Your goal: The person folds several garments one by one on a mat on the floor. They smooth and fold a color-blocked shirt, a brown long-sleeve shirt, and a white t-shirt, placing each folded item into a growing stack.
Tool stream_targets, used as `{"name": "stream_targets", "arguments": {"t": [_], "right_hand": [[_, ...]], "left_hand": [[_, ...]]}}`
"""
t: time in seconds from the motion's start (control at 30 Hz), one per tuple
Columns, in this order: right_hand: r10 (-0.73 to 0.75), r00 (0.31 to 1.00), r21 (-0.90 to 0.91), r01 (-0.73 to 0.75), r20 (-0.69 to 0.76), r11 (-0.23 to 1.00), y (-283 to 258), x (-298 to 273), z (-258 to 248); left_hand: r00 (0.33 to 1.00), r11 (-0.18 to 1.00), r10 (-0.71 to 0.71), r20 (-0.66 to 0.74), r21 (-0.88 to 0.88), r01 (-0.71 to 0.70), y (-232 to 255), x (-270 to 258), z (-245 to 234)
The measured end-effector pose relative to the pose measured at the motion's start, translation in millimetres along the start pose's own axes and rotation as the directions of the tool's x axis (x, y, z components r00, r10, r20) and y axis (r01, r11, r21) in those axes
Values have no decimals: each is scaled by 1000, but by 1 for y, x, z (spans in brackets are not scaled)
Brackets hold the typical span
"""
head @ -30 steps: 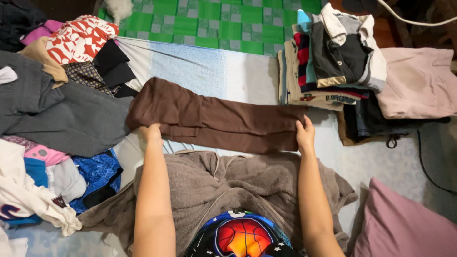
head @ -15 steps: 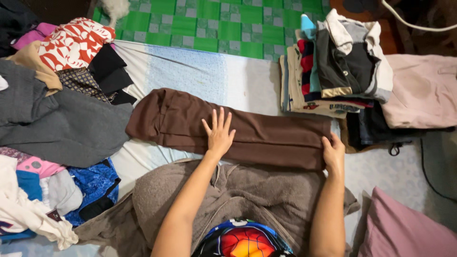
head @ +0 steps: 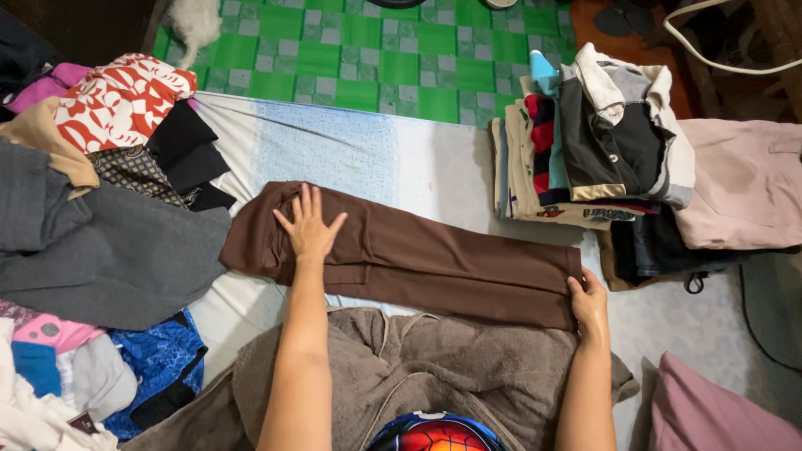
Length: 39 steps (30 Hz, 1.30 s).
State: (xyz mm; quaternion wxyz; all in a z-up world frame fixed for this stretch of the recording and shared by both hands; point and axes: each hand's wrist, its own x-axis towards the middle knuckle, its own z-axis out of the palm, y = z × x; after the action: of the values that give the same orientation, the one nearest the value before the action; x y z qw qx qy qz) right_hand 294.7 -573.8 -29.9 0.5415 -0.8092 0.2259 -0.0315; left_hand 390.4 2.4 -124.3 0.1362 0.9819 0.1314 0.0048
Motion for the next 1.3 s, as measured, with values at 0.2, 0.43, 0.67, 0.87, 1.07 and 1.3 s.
{"name": "stream_targets", "arguments": {"t": [0.2,0.43,0.67,0.87,1.07,1.3], "right_hand": [[-92,995,12,92,28,996,2,0,6],[-57,994,242,32,96,970,-13,-1,12],[-37,963,366,-66,268,928,-72,-21,70],[-223,887,344,78,405,936,-97,-22,200],[-25,830,171,-86,557,981,-85,-46,331],[110,715,63,-211,690,975,-68,-63,364]], "left_hand": [[997,970,-34,63,-238,48,-13,14,5],[909,847,269,-319,-371,-381,134,-86,44],[763,737,629,150,-427,-524,198,-182,49],[679,711,703,213,-199,-674,179,-195,43],[594,868,495,634,-388,-309,175,-213,58],[666,758,638,386,-466,-456,177,-214,60]]}}
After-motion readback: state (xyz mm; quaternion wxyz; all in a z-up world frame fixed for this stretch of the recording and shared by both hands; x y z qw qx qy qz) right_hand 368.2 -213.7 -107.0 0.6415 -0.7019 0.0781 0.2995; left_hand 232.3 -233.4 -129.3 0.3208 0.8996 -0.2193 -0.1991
